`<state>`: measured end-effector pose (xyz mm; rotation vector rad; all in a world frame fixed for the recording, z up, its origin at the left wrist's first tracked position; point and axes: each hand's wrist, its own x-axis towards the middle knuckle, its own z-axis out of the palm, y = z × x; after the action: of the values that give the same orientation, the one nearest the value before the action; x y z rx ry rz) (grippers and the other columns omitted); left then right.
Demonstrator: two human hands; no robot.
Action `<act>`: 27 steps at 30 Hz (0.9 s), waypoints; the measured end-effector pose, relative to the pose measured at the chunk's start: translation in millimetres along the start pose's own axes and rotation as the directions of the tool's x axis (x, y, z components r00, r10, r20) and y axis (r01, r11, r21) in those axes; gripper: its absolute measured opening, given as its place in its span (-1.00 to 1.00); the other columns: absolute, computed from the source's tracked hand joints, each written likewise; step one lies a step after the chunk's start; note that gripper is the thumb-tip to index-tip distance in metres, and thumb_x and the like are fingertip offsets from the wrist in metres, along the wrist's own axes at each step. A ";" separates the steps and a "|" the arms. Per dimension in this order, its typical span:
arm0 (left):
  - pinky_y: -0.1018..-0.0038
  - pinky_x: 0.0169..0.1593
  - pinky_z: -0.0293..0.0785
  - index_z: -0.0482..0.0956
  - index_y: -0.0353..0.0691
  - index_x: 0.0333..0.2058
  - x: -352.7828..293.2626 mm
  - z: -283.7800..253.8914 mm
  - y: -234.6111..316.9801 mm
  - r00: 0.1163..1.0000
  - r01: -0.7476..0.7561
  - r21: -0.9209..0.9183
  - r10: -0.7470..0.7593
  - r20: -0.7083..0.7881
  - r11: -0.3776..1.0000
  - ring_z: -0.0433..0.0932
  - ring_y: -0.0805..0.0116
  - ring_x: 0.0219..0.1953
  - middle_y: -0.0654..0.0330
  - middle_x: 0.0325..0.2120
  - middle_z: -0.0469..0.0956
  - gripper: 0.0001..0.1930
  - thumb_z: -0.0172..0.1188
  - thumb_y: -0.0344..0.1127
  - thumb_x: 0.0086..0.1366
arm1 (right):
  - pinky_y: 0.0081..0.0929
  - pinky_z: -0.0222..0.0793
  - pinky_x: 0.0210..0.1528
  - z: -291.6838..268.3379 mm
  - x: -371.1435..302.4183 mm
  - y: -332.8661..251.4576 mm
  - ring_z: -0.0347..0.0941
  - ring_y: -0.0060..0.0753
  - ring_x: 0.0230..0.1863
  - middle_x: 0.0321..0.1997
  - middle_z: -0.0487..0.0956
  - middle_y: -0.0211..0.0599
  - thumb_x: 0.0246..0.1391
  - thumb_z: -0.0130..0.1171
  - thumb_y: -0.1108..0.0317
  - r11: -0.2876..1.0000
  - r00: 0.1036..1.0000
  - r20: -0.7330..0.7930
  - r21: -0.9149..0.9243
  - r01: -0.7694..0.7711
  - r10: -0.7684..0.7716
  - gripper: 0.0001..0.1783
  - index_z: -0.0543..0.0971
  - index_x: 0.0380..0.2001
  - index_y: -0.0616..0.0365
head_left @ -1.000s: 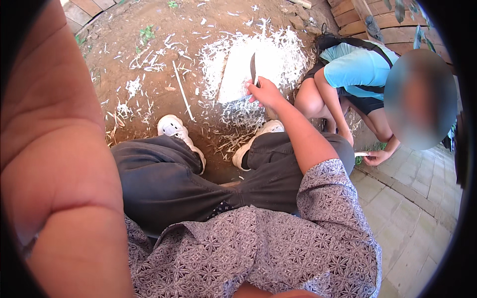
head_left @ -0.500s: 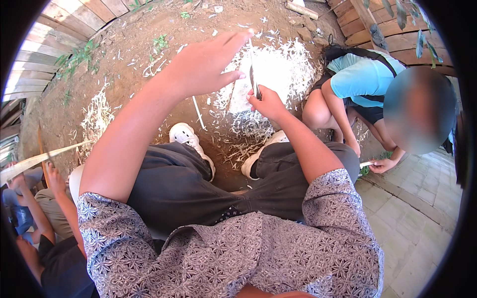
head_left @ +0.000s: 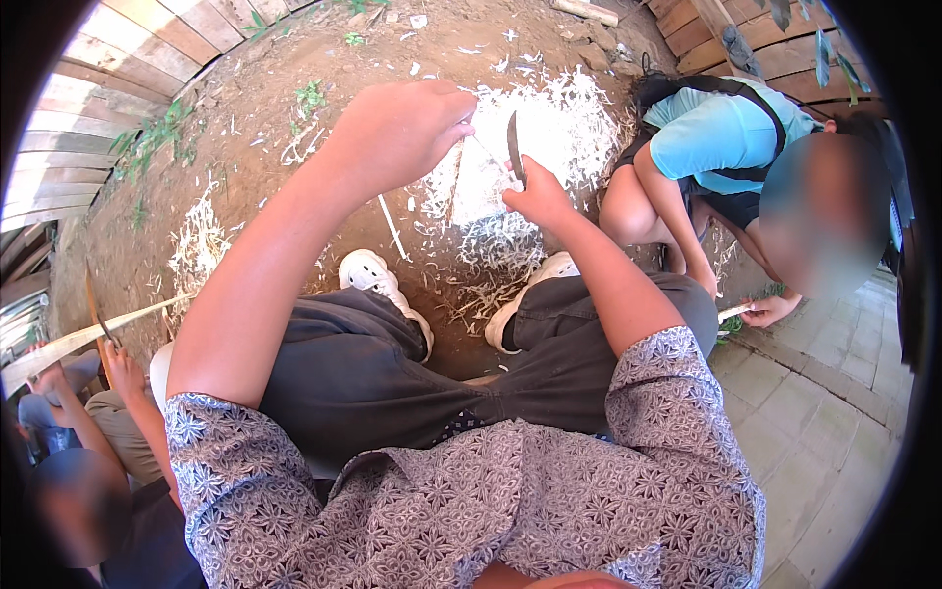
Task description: The person sits on the ground and uses a knife to shave thin strips from a piece of bamboo. They hold the bamboo in their left hand and repeatedly draw the knife along its length to create fine shavings that accumulate on the ground.
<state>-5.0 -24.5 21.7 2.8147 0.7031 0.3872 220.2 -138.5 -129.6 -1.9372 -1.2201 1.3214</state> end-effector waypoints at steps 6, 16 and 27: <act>0.11 -0.24 0.55 0.55 -0.15 -0.24 -2.9 5.2 -6.0 1.000 0.006 0.006 -0.006 -0.013 1.000 0.63 -0.01 -0.26 0.10 -0.37 0.61 -0.80 0.15 -0.15 0.40 | -0.41 0.50 -0.50 1.2 11.4 15.0 0.54 -0.47 -0.56 -0.22 0.61 -0.18 0.25 0.07 0.37 0.995 0.987 -0.161 0.100 -0.005 0.021 -0.53 0.45 0.22 0.20; 0.10 -0.21 0.55 0.54 -0.16 -0.24 -4.2 22.5 -5.6 0.997 0.036 -0.023 -0.034 0.067 0.999 0.63 -0.04 -0.24 0.10 -0.36 0.60 -0.81 0.15 -0.16 0.41 | -0.54 0.39 -0.51 10.1 16.1 19.1 0.36 -0.59 -0.55 -0.42 0.51 -0.38 0.45 -0.11 0.30 0.979 0.980 0.124 0.109 -0.172 0.159 -0.44 0.24 0.47 -0.03; 0.08 -0.24 0.52 0.54 -0.20 -0.27 -2.1 19.1 -5.1 0.984 0.108 -0.030 -0.102 0.146 0.994 0.62 -0.08 -0.28 0.06 -0.38 0.61 -0.83 0.16 -0.22 0.39 | -0.30 0.39 -0.30 22.1 16.8 26.6 0.45 -0.40 -0.47 -0.52 0.52 -0.28 0.38 0.04 0.23 1.000 1.000 -0.008 0.011 -0.022 0.022 -0.68 0.48 0.13 0.02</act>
<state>-3.3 -23.9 1.9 2.7227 0.7993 0.1748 212.8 -138.4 -167.3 -1.9516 -1.1887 1.3271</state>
